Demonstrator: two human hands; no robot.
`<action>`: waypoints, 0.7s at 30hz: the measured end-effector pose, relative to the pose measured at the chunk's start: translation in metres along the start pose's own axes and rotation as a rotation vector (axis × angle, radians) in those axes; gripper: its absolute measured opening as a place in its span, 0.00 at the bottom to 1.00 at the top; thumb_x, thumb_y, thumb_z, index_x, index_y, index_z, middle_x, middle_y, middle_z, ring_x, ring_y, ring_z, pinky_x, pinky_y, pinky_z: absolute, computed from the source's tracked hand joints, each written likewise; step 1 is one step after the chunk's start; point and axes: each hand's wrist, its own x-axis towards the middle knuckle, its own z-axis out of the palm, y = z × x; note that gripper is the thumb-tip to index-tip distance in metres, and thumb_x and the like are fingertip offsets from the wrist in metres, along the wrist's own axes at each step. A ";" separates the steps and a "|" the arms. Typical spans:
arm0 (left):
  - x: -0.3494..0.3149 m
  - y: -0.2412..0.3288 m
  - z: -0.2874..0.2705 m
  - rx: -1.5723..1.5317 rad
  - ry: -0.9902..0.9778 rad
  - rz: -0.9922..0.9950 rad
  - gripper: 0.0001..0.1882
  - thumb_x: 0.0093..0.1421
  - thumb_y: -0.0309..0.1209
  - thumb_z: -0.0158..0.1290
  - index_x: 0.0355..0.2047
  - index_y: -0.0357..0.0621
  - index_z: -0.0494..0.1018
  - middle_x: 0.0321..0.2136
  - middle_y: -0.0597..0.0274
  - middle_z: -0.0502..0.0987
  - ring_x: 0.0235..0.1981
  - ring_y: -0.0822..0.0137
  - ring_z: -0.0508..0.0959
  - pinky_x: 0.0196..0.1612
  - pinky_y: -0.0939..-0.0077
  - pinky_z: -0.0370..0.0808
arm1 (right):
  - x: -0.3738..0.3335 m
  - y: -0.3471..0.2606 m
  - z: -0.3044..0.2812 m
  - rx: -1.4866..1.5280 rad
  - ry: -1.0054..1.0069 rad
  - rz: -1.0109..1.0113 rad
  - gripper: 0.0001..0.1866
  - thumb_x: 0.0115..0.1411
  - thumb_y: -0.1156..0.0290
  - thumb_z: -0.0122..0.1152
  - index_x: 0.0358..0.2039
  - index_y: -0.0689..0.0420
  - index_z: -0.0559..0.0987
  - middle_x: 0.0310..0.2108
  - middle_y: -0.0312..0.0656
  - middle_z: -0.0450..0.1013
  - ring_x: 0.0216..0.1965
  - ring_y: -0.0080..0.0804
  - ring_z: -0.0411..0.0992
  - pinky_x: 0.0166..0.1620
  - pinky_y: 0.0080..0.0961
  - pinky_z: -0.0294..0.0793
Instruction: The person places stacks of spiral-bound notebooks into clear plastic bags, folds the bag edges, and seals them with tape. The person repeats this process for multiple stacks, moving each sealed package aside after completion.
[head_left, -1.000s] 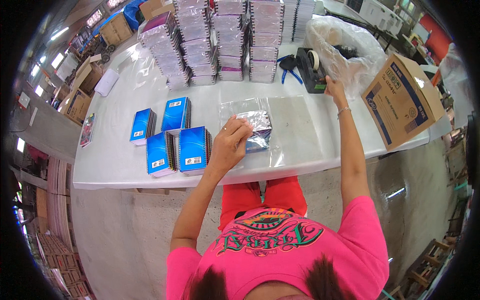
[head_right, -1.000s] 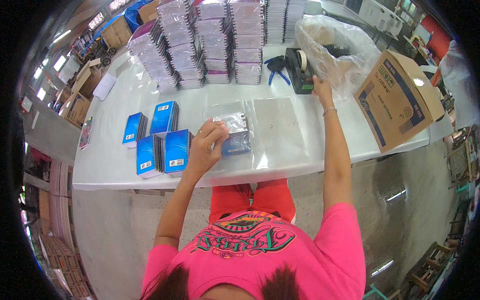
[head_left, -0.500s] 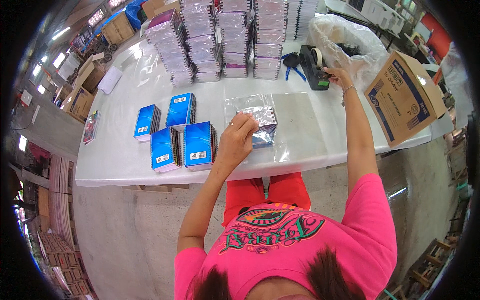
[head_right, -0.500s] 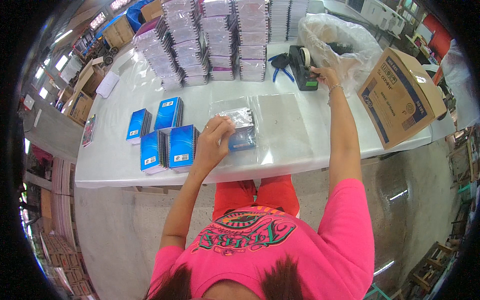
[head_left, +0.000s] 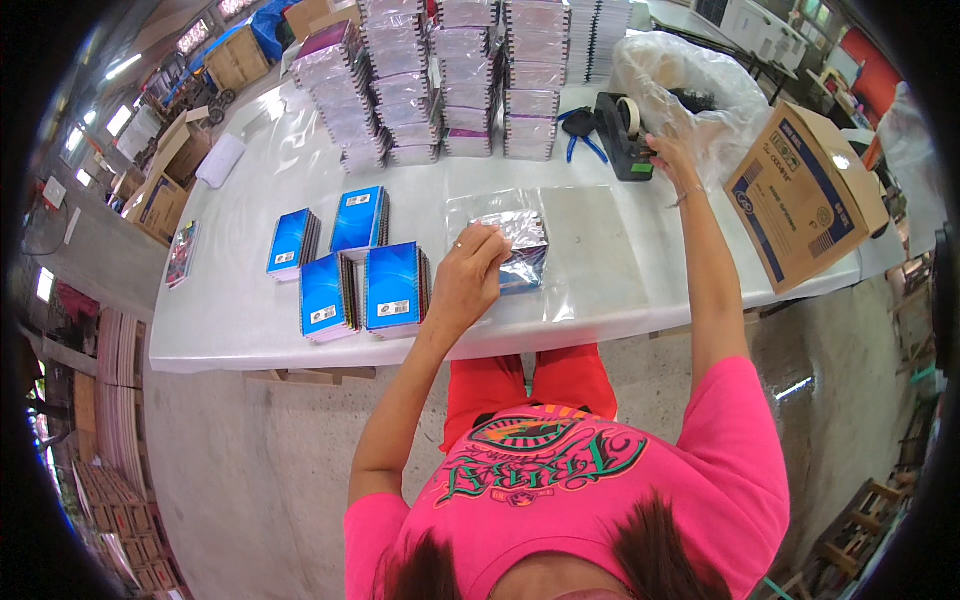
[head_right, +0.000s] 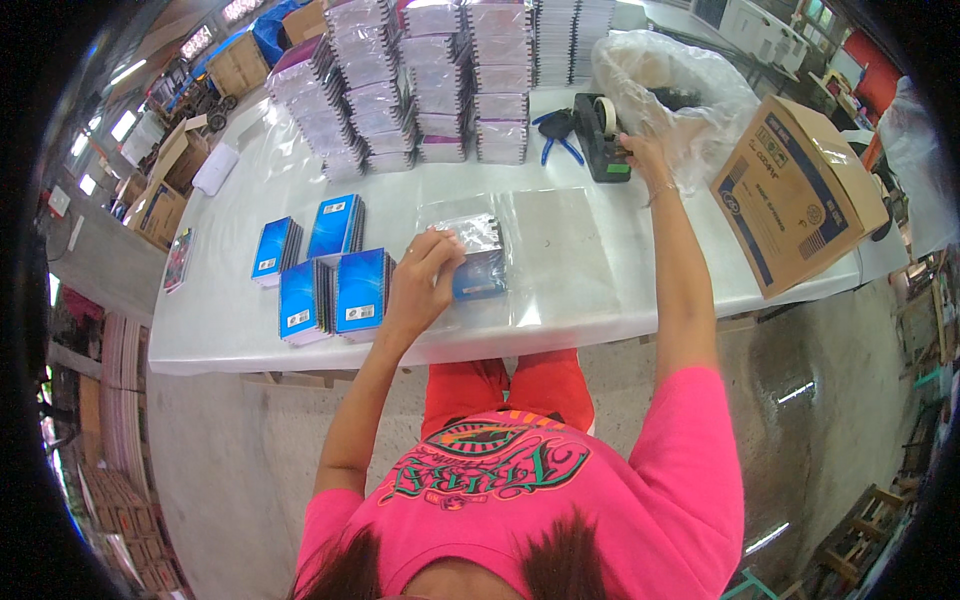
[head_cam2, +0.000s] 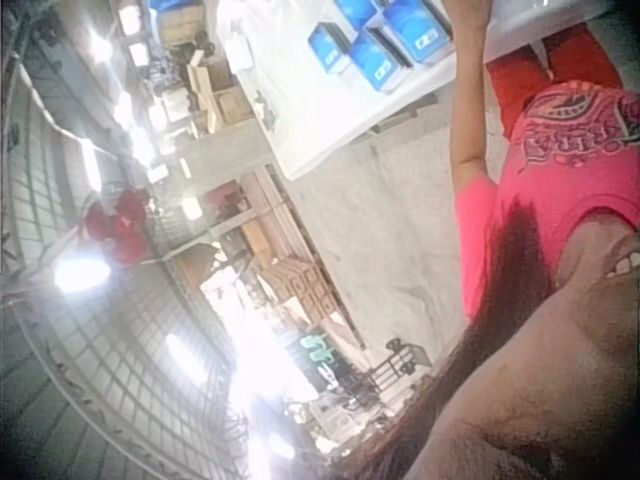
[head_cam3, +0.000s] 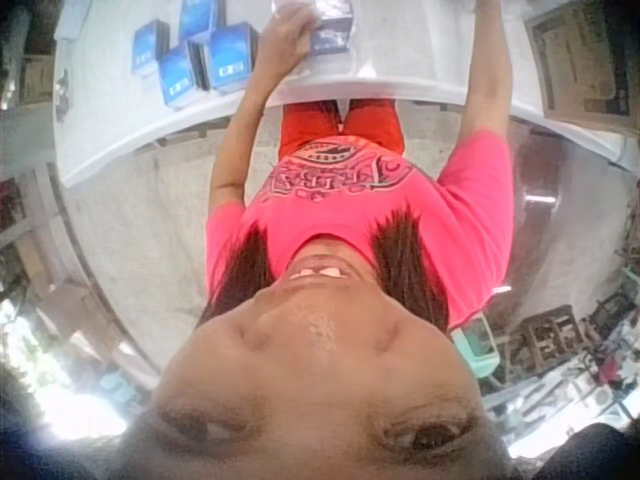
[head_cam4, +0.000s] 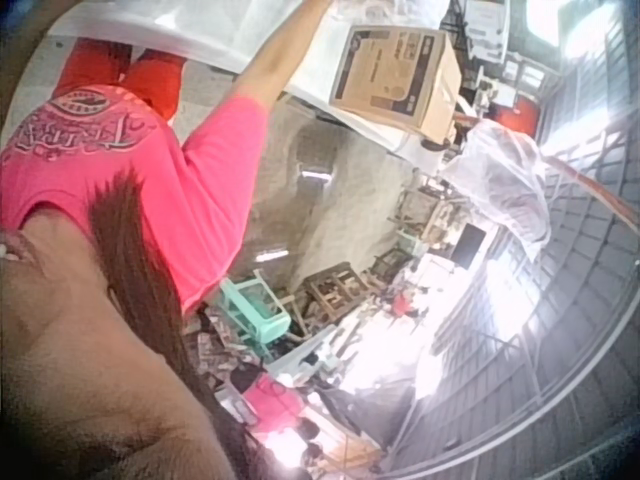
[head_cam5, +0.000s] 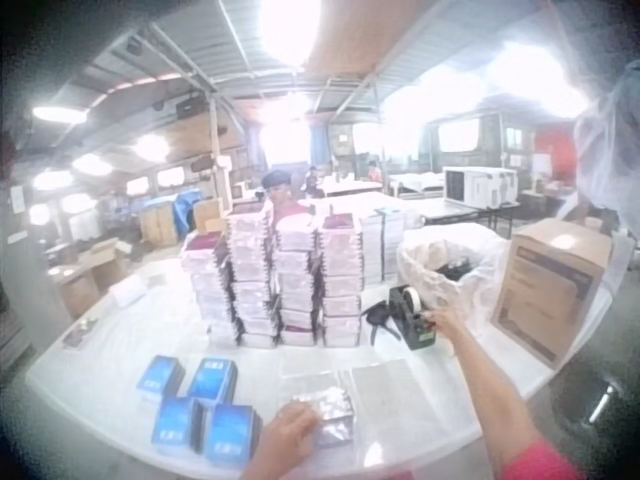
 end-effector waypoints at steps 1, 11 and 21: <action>-0.001 0.000 -0.001 0.004 0.004 -0.003 0.06 0.53 0.17 0.53 0.32 0.37 0.71 0.35 0.53 0.73 0.43 0.49 0.75 0.55 0.57 0.71 | -0.012 -0.003 0.003 0.132 -0.004 -0.030 0.16 0.54 0.64 0.72 0.38 0.57 0.77 0.34 0.38 0.75 0.39 0.32 0.73 0.43 0.30 0.74; 0.003 -0.001 0.006 -0.016 0.018 0.033 0.06 0.54 0.18 0.53 0.33 0.37 0.72 0.36 0.52 0.74 0.43 0.48 0.75 0.57 0.56 0.71 | -0.033 0.038 -0.036 -0.349 0.069 -0.031 0.08 0.60 0.69 0.62 0.28 0.60 0.75 0.26 0.40 0.74 0.22 0.34 0.77 0.30 0.28 0.80; -0.008 -0.010 0.015 -0.069 0.078 -0.034 0.07 0.52 0.17 0.56 0.31 0.39 0.74 0.35 0.57 0.76 0.47 0.56 0.77 0.61 0.53 0.66 | -0.215 -0.024 0.066 0.204 -0.181 -0.160 0.11 0.62 0.64 0.61 0.32 0.59 0.78 0.25 0.35 0.73 0.25 0.22 0.73 0.29 0.19 0.74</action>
